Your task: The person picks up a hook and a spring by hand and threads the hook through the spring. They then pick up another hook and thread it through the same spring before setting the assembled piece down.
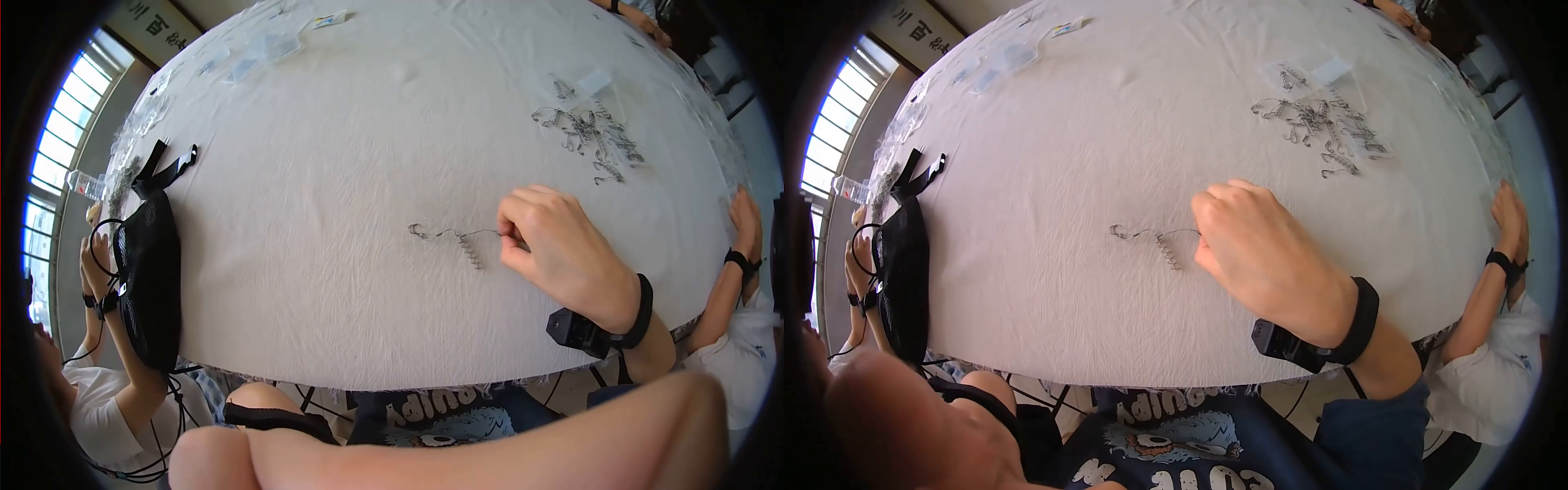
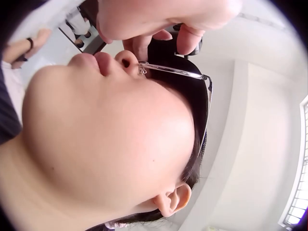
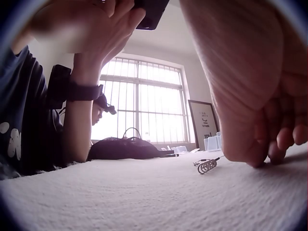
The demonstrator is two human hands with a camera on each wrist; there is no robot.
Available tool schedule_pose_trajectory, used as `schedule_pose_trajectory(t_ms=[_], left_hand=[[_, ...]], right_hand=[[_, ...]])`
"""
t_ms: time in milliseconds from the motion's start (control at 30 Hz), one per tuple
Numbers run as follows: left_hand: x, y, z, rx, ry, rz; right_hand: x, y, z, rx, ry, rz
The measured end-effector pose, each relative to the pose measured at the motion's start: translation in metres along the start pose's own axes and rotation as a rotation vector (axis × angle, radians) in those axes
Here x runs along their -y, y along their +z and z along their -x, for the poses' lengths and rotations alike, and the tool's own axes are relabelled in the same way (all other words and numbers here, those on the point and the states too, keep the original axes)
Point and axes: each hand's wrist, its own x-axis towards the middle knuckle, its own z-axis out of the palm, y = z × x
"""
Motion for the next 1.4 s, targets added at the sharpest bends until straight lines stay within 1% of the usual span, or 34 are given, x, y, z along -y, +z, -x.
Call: schedule_pose_trajectory(t_ms=[167, 367, 467, 567, 667, 767, 833, 867, 933, 1033, 1133, 1267, 1400], left_hand=[[0.001, 0.000, 0.002, -0.002, 0.011, -0.018], [-0.003, 0.000, 0.001, -0.038, 0.026, -0.063], [-0.012, -0.006, 0.000, -0.082, 0.047, -0.109], [-0.022, -0.011, -0.001, -0.171, 0.074, -0.232], [-0.041, -0.018, -0.002, -0.307, 0.117, -0.460], [-0.067, -0.026, -0.006, -0.487, 0.116, -0.831], [-0.085, -0.034, -0.005, -0.568, 0.009, -1.194], [-0.092, -0.040, -0.003, -0.582, -0.074, -1.385], [-0.101, -0.049, -0.004, -0.479, -0.279, -1.851], [-0.106, -0.063, -0.009, -0.383, -0.456, -2.099], [-0.105, -0.083, -0.012, -0.304, -0.458, -2.279], [-0.104, -0.098, -0.017, -0.302, -0.436, -2.233], [-0.103, -0.103, -0.017, -0.266, -0.390, -2.287]], right_hand=[[-0.011, 0.008, -0.001, -0.001, 0.021, -0.029], [-0.010, 0.008, -0.003, 0.008, 0.063, -0.003], [-0.012, 0.006, -0.002, 0.022, 0.075, 0.015], [-0.013, 0.004, -0.002, 0.034, 0.088, 0.037], [-0.012, -0.001, 0.001, 0.060, 0.094, 0.070], [-0.013, -0.005, 0.003, 0.069, 0.071, 0.074], [-0.020, -0.002, 0.002, 0.077, 0.089, 0.055], [-0.020, -0.003, 0.001, 0.082, 0.108, 0.071], [-0.019, -0.005, 0.000, 0.091, 0.146, 0.102], [-0.018, -0.008, 0.002, 0.124, 0.126, 0.033], [-0.020, -0.008, 0.003, 0.121, 0.117, 0.035], [-0.022, -0.008, 0.004, 0.117, 0.109, 0.024], [-0.020, -0.011, 0.001, 0.145, 0.147, 0.014]])
